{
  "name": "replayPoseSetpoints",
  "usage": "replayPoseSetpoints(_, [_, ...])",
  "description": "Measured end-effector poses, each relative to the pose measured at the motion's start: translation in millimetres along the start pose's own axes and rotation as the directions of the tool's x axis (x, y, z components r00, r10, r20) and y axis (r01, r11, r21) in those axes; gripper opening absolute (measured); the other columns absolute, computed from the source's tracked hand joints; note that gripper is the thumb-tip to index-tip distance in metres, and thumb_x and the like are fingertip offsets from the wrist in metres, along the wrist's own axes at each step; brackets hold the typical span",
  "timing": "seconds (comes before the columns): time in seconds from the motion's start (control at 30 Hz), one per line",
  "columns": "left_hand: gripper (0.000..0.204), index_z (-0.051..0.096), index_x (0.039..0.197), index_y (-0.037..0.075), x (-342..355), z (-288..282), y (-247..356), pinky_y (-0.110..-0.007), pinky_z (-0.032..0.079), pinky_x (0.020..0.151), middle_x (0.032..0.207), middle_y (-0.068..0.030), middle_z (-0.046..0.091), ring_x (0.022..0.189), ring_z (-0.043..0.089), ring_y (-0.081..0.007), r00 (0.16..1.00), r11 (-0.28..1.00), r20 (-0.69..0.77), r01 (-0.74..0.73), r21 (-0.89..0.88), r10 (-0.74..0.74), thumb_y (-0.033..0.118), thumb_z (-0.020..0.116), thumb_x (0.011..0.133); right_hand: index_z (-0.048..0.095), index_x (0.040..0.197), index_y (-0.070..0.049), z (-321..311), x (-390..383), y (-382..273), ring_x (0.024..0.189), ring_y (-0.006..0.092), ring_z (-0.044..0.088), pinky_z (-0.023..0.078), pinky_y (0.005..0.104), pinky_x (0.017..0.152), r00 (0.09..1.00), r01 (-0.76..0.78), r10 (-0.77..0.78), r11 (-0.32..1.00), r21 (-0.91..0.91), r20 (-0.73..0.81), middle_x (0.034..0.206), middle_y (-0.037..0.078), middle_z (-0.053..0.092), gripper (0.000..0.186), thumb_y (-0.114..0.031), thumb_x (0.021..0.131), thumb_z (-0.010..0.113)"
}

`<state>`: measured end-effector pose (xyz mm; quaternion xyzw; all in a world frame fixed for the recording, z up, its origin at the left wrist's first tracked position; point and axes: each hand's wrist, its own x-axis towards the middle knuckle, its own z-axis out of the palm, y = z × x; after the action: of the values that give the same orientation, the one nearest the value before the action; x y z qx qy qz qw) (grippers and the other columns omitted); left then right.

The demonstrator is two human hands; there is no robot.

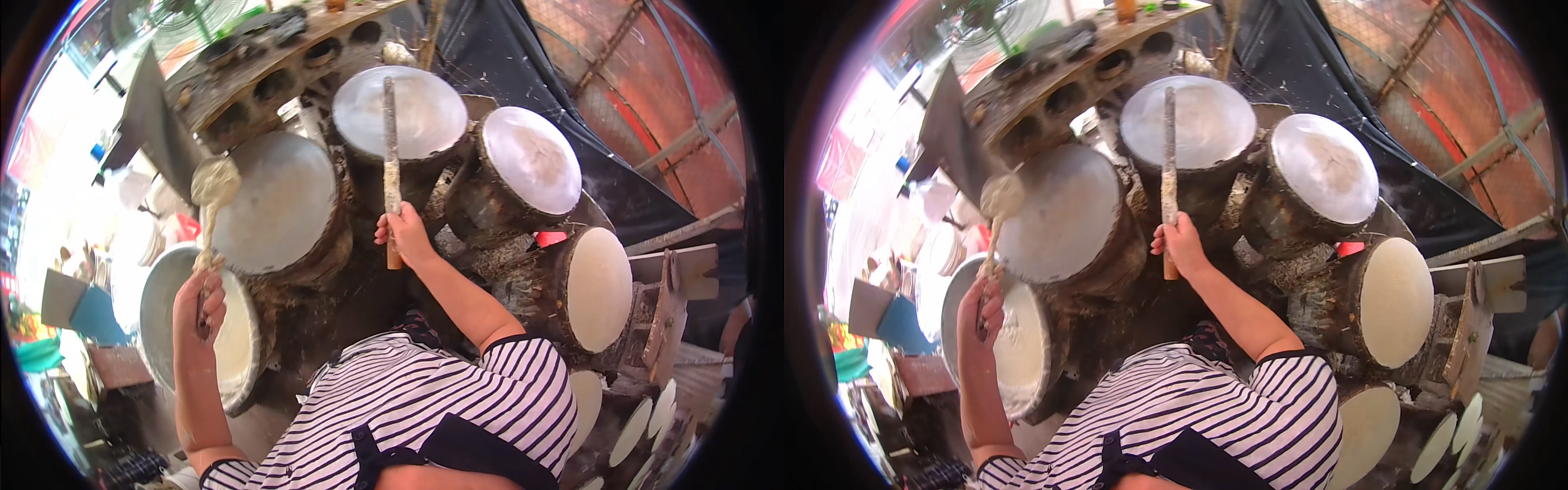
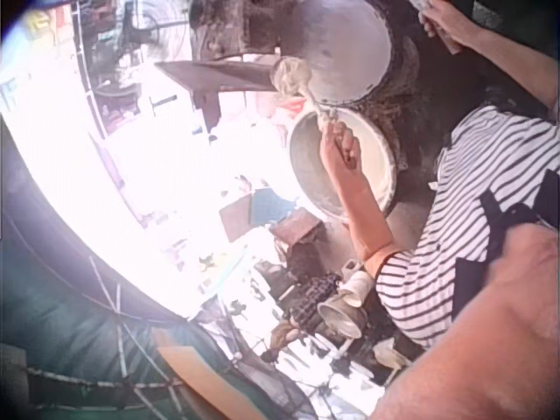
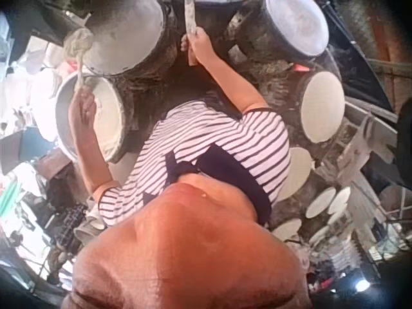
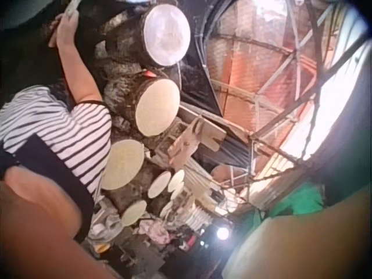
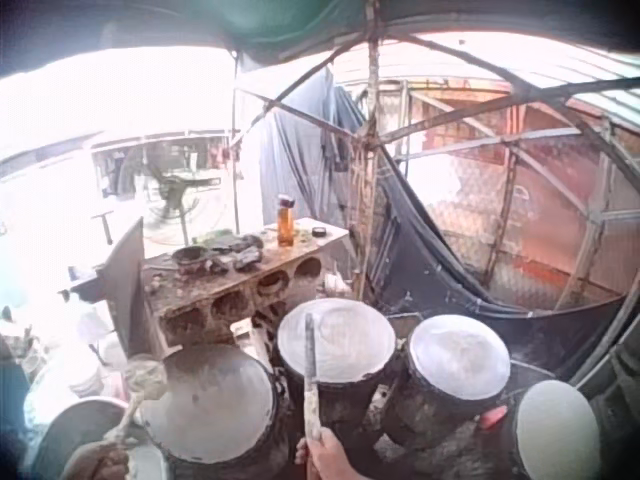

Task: The person ladles batter onto multiple hot griddles, spreads it into thin circles, and removes cooked crepes to a stack. They repeat this cycle across several griddles using a ladle and a wooden spreader.

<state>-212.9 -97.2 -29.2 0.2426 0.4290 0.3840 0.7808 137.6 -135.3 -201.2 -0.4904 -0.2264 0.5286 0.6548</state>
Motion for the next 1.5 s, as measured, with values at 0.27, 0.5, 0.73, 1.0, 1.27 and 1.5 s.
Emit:
replayPoseSetpoints(0.27, [0.021, 0.039, 0.08, 0.011, 178, 248, -47, -0.018, 0.019, 0.031, 0.054, 0.0068, 0.032, 0.038, 0.028, -0.0035, 0.818, 0.952, 0.512, 0.305, 0.002, -0.263, 0.022, 0.038, 0.097, 0.043, 0.099, -0.003, -176, 70, -88, 0.052, 0.0158, 0.057, 0.048, 0.0284, 0.043, 0.983, -0.121, 0.071, 0.945, -0.305, -0.172, 0.076, 0.007, 0.053, 0.013, -0.009, 0.089, 0.038])
replayPoseSetpoints(0.5, [0.025, 0.036, 0.079, 0.004, 271, 338, -43, -0.022, 0.032, 0.033, 0.062, -0.0013, 0.035, 0.045, 0.035, -0.0084, 0.716, 0.761, 0.647, 0.566, -0.318, -0.262, 0.02, 0.033, 0.098, 0.05, 0.109, -0.006, -176, 186, -120, 0.077, 0.043, 0.058, 0.045, 0.0491, 0.069, 0.987, 0.157, -0.044, 0.475, -0.866, 0.155, 0.084, 0.027, 0.059, 0.028, -0.01, 0.083, 0.041])
replayPoseSetpoints(0.73, [0.025, 0.039, 0.078, 0.004, 259, 384, -11, -0.02, 0.03, 0.031, 0.058, 0.0011, 0.036, 0.039, 0.032, -0.0057, 0.908, 0.917, 0.363, 0.311, -0.248, -0.21, 0.021, 0.04, 0.097, 0.06, 0.091, 0.001, -141, 340, -146, 0.083, 0.0373, 0.062, 0.049, 0.0448, 0.071, 0.946, 0.307, -0.139, 0.094, -0.947, 0.293, 0.09, 0.022, 0.063, 0.024, -0.013, 0.082, 0.043])
replayPoseSetpoints(1.0, [0.021, 0.039, 0.08, 0.005, 282, 353, -5, -0.018, 0.029, 0.033, 0.061, 0.0024, 0.036, 0.043, 0.031, -0.0038, 0.879, 0.948, 0.397, 0.312, -0.058, -0.265, 0.018, 0.041, 0.096, 0.058, 0.091, 0.007, -225, 295, -179, 0.079, 0.0403, 0.063, 0.052, 0.0441, 0.07, 0.993, -0.054, -0.089, 0.238, -0.97, -0.078, 0.086, 0.028, 0.062, 0.022, -0.006, 0.078, 0.046])
replayPoseSetpoints(1.27, [0.018, 0.038, 0.08, 0.007, 337, 366, -45, -0.019, 0.026, 0.032, 0.063, 0.0022, 0.037, 0.043, 0.031, -0.0042, 0.795, 0.911, 0.444, 0.369, 0.185, -0.413, 0.016, 0.039, 0.095, 0.039, 0.108, -0.001, -245, 205, -162, 0.045, 0.0186, 0.049, 0.039, 0.0329, 0.035, 0.914, -0.287, 0.006, 0.716, -0.636, -0.406, 0.065, 0.01, 0.05, 0.019, -0.008, 0.09, 0.039])
replayPoseSetpoints(1.5, [0.016, 0.043, 0.079, 0.006, 357, 389, -107, -0.02, 0.028, 0.031, 0.061, 0.0002, 0.045, 0.04, 0.037, -0.0059, 0.86, 0.856, 0.354, 0.164, 0.49, -0.368, 0.016, 0.045, 0.091, 0.04, 0.1, -0.003, -206, 107, -124, 0.043, 0.0135, 0.046, 0.039, 0.0276, 0.036, 0.908, -0.257, 0.09, 0.892, -0.373, -0.409, 0.065, 0.006, 0.05, 0.014, -0.013, 0.092, 0.038])
